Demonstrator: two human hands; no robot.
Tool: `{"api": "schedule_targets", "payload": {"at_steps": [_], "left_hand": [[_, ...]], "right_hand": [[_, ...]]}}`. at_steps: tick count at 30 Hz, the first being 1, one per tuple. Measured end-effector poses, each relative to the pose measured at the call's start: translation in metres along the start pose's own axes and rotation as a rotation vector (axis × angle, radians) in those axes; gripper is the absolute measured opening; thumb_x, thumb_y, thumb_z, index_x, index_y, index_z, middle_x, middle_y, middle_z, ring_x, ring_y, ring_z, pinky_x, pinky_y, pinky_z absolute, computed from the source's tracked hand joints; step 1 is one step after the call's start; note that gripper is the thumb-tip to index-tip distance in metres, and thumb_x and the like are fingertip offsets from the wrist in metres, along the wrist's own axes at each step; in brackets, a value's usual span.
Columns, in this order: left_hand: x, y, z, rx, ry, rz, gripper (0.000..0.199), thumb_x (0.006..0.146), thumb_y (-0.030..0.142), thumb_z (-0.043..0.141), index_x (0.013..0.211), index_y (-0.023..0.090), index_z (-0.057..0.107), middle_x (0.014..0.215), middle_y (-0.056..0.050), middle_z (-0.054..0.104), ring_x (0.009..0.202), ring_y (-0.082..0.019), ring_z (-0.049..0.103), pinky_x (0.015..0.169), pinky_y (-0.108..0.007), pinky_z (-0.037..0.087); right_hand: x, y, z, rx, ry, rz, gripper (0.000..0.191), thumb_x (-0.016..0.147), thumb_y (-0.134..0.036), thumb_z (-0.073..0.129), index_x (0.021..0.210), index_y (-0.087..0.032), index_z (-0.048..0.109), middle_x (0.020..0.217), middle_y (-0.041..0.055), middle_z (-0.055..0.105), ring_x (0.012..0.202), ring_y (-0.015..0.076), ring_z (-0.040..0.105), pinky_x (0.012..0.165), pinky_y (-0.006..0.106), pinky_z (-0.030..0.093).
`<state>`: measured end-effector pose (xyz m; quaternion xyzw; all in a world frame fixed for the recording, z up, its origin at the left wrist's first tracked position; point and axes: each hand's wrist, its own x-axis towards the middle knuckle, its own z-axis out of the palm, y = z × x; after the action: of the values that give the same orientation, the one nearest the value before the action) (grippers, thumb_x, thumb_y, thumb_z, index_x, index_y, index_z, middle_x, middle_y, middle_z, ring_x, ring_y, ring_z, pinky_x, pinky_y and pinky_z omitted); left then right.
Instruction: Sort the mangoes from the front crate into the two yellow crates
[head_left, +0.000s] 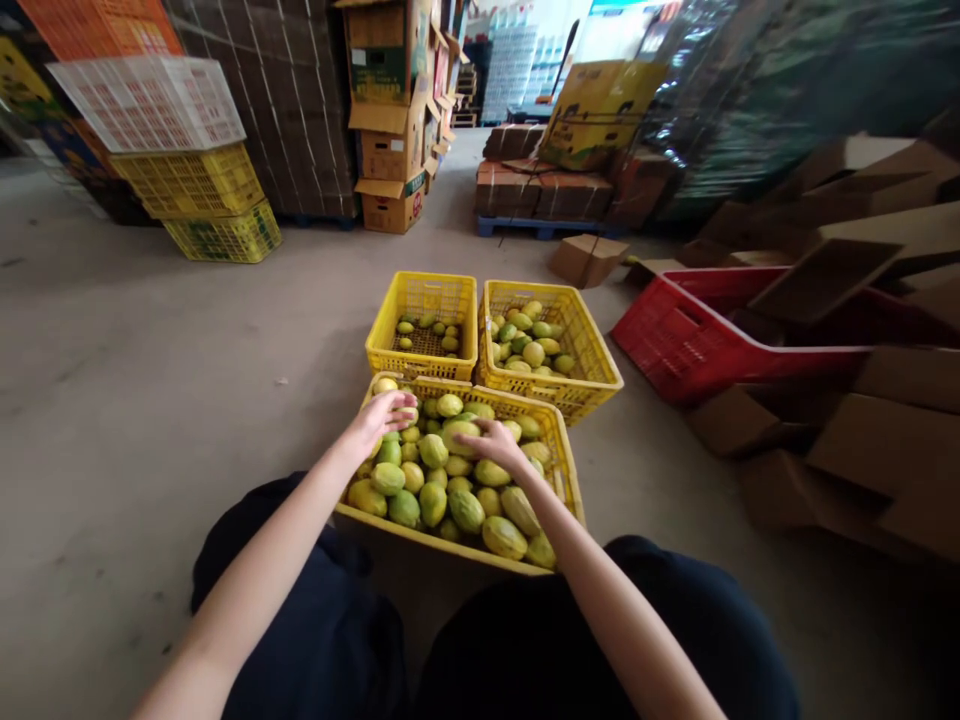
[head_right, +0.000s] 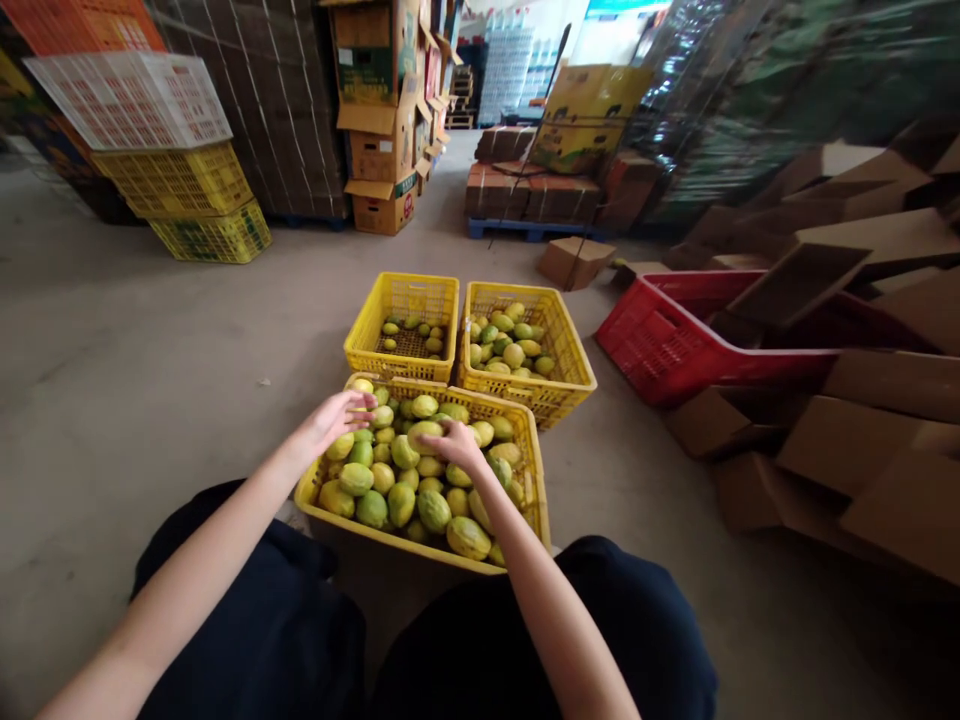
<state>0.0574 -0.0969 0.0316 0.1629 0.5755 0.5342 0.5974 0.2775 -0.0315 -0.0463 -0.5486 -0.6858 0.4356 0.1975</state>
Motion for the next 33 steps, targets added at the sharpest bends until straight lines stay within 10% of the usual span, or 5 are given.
{"api": "schedule_targets", "payload": {"at_steps": [6, 12, 21, 33], "left_hand": [[-0.014, -0.022, 0.038, -0.428, -0.074, -0.326, 0.033, 0.097, 0.036, 0.040, 0.087, 0.015, 0.063, 0.077, -0.008, 0.066, 0.066, -0.020, 0.067, 0.066, -0.032, 0.056], [-0.011, -0.016, 0.068, -0.756, -0.086, -0.270, 0.033, 0.096, 0.041, 0.041, 0.097, 0.016, 0.063, 0.076, -0.006, 0.065, 0.062, -0.019, 0.063, 0.061, -0.030, 0.055], [-0.002, 0.040, 0.054, -1.049, -0.090, 0.004, 0.028, 0.090, 0.029, 0.044, 0.098, 0.016, 0.068, 0.074, -0.002, 0.070, 0.070, -0.017, 0.071, 0.086, -0.035, 0.057], [0.010, 0.058, 0.031, -1.094, 0.055, -0.045, 0.047, 0.094, 0.032, 0.032, 0.113, 0.016, 0.071, 0.088, -0.007, 0.073, 0.073, -0.017, 0.070, 0.073, -0.029, 0.056]], "right_hand": [[-0.013, -0.049, -0.013, 0.252, 0.309, -0.463, 0.061, 0.067, -0.054, 0.081, 0.116, -0.022, 0.064, 0.114, 0.0082, 0.070, 0.103, 0.0276, 0.067, 0.090, 0.043, 0.054], [-0.024, -0.072, -0.018, 0.111, 0.296, -0.716, 0.026, 0.089, -0.044, 0.064, 0.105, -0.024, 0.068, 0.106, 0.0076, 0.073, 0.104, 0.0256, 0.066, 0.095, 0.043, 0.051], [-0.003, -0.018, -0.055, -0.056, 0.434, -0.319, 0.024, 0.089, -0.040, 0.056, 0.088, -0.020, 0.068, 0.094, 0.0089, 0.074, 0.087, 0.0249, 0.069, 0.081, 0.039, 0.053], [0.035, 0.027, 0.030, -0.667, 0.029, -0.032, 0.047, 0.085, -0.022, 0.066, 0.130, -0.011, 0.060, 0.126, 0.0196, 0.066, 0.122, 0.0326, 0.061, 0.104, 0.040, 0.045]]}}
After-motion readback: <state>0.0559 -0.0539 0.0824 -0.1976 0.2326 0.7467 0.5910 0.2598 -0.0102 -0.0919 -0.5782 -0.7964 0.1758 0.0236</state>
